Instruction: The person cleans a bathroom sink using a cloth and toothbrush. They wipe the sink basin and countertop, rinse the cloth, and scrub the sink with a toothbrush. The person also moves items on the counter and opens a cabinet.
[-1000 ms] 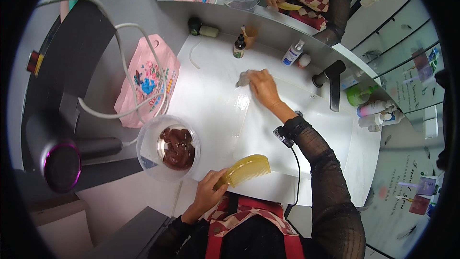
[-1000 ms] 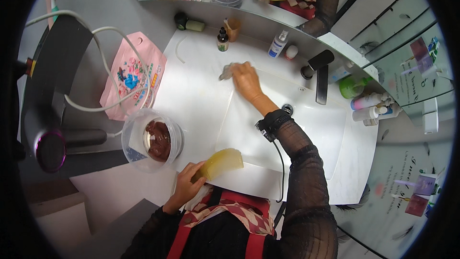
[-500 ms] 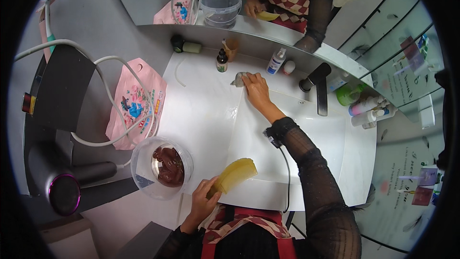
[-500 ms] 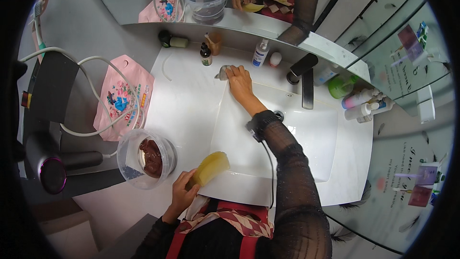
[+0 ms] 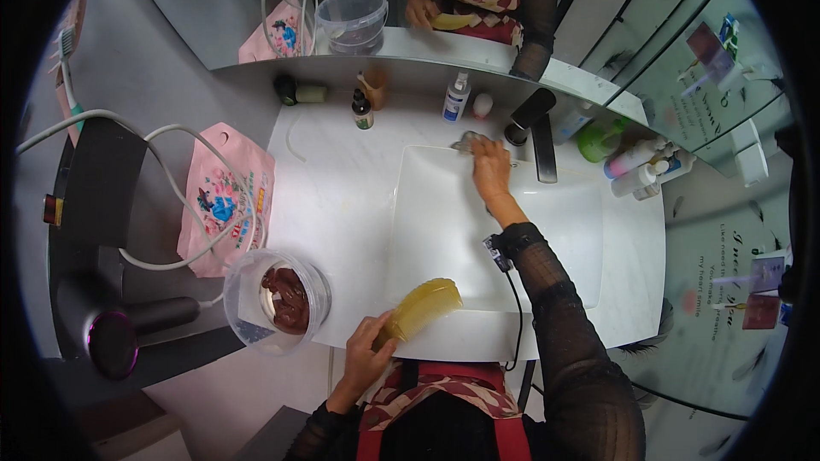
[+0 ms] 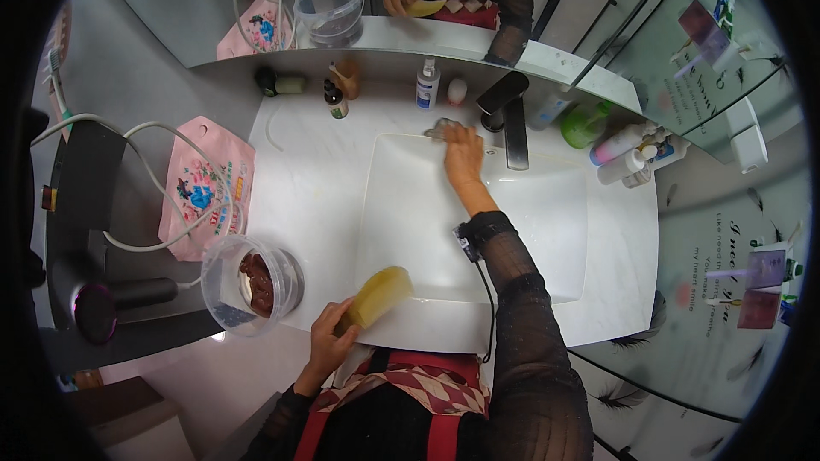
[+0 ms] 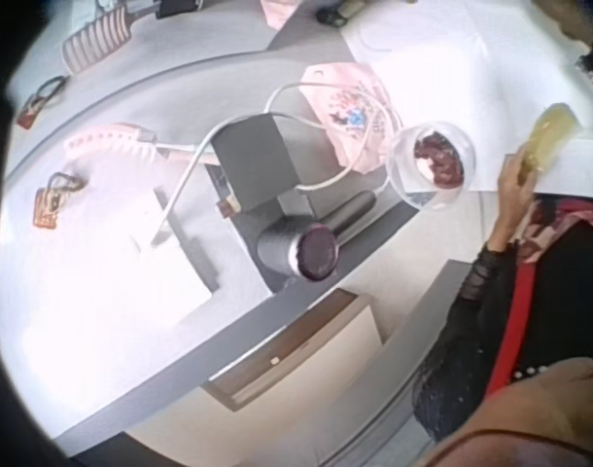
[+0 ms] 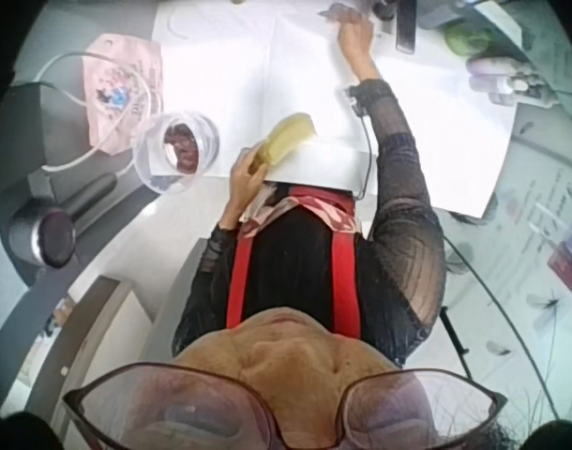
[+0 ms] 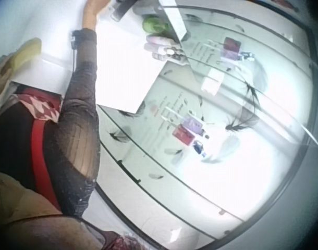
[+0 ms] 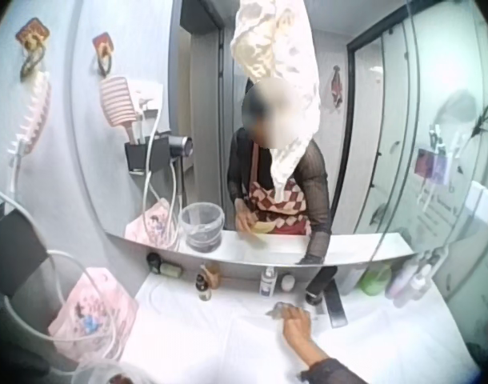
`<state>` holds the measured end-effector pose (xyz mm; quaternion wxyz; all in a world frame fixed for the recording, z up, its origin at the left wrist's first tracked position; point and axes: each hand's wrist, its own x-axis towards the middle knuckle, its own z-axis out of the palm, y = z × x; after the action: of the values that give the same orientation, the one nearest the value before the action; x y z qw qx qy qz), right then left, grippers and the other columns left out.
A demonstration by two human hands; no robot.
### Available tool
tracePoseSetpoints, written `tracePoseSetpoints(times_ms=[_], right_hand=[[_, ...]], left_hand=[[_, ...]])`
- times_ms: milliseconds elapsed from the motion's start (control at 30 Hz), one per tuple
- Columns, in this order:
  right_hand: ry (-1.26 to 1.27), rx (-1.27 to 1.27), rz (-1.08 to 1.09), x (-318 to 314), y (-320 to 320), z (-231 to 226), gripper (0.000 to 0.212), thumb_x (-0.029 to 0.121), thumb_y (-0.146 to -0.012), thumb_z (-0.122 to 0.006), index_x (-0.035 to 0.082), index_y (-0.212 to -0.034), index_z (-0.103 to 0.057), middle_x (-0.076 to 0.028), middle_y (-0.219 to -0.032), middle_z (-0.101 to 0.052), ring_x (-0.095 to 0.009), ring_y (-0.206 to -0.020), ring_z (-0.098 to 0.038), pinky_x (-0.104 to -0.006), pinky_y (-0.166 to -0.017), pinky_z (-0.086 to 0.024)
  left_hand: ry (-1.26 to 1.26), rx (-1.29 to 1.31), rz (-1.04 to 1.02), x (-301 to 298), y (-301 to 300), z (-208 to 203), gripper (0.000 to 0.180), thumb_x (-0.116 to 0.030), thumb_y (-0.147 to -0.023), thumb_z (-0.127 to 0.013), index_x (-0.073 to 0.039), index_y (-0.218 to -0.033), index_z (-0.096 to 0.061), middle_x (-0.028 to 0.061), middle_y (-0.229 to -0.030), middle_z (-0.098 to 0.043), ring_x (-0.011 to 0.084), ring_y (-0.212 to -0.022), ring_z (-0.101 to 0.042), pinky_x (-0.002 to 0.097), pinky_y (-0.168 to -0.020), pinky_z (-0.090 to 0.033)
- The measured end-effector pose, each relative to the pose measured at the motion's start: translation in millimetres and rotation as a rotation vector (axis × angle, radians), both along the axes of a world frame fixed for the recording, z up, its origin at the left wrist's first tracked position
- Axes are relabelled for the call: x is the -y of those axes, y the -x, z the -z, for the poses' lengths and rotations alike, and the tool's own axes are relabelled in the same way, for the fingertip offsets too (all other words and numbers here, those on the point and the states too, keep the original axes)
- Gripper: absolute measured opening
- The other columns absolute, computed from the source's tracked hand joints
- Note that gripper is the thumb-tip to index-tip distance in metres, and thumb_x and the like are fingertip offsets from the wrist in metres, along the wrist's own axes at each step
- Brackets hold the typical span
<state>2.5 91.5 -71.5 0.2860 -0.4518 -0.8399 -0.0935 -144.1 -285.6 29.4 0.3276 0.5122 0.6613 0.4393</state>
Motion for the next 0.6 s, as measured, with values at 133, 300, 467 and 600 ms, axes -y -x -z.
tracePoseSetpoints(times_ms=[133,300,467,600], right_hand=[[-0.007,0.040,0.222,-5.5,-21.3,3.0,0.035,0.002,-0.070,-0.058,0.007,-0.103,-0.063,-0.008,-0.105,-0.060,-0.027,-0.101,-0.050,-0.0397,-0.080,-0.042],[0.156,-0.210,0.027,4.6,58.9,16.8,0.011,0.011,-0.081,-0.051,0.006,-0.085,-0.060,-0.013,-0.091,-0.060,-0.031,-0.088,-0.053,-0.0447,-0.074,-0.040],[0.113,-0.051,-0.159,19.5,126.7,16.2,0.016,0.010,-0.081,-0.051,0.008,-0.092,-0.062,-0.008,-0.093,-0.060,-0.026,-0.099,-0.050,-0.0436,-0.081,-0.041],[0.165,0.075,-0.023,10.8,97.6,1.0,0.030,0.004,-0.072,-0.056,0.009,-0.101,-0.063,-0.007,-0.106,-0.061,-0.026,-0.100,-0.051,-0.0405,-0.075,-0.042]], left_hand=[[-0.018,0.011,0.003,4.5,-0.8,1.5,0.049,0.001,-0.073,-0.064,-0.002,-0.121,-0.055,0.0146,-0.091,-0.058,0.0281,-0.080,-0.058,0.0321,-0.074,-0.047],[-0.006,0.024,-0.026,4.8,-2.4,6.9,0.048,0.002,-0.073,-0.064,-0.002,-0.120,-0.056,0.0144,-0.091,-0.058,0.0276,-0.081,-0.058,0.0314,-0.074,-0.047],[0.033,-0.010,0.027,-3.7,-8.2,2.0,0.048,0.003,-0.073,-0.064,-0.002,-0.120,-0.056,0.0141,-0.090,-0.058,0.0269,-0.080,-0.058,0.0309,-0.073,-0.047],[0.012,-0.046,0.012,-8.7,-10.2,-3.0,0.049,0.003,-0.071,-0.062,0.000,-0.119,-0.057,0.0128,-0.087,-0.057,0.0245,-0.077,-0.056,0.0294,-0.071,-0.046]])
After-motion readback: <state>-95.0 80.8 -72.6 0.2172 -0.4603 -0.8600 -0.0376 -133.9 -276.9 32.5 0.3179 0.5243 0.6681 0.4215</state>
